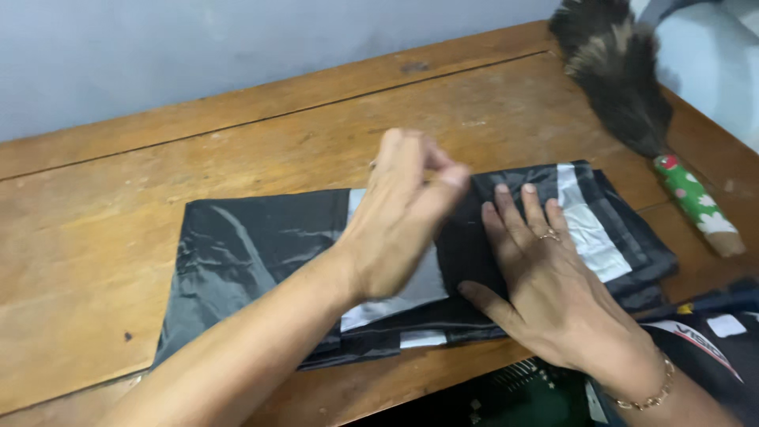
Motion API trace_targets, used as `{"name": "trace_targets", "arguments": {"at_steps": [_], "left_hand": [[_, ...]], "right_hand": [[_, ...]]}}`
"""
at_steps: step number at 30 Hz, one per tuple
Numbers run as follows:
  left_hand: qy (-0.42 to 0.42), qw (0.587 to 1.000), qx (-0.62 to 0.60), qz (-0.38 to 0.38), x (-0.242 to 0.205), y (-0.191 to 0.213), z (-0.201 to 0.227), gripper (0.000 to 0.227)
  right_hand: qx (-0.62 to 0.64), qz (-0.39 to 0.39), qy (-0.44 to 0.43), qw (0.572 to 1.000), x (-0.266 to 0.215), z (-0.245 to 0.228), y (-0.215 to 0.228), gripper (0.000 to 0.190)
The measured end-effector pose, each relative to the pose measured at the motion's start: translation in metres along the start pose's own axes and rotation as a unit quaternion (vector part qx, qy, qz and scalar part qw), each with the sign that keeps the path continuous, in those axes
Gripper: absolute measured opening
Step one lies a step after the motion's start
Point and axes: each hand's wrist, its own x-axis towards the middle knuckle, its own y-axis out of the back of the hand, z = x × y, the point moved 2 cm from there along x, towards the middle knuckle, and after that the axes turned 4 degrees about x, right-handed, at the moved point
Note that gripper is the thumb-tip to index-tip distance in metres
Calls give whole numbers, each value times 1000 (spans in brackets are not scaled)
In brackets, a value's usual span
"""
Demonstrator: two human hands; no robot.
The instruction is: The person folds a black garment on a wooden table and places it into a small black pouch with a yellow zipper.
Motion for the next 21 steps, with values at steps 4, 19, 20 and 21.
{"name": "trace_targets", "arguments": {"at_steps": [4,19,20,21], "left_hand": [[-55,997,-33,-32,-14,35,65,13],[243,883,378,-137,-96,125,-132,84],[225,882,396,-125,-98,121,-133,85],[204,880,414,-115,-98,118,-133,87]], "right_hand": [[81,2,23,996,9,-14,23,75],[-37,-5,9,999,-6,8,-12,99],[-26,-1,10,1000,-6,7,-11,96],[-15,4,8,1000,-7,6,-10,94]]}}
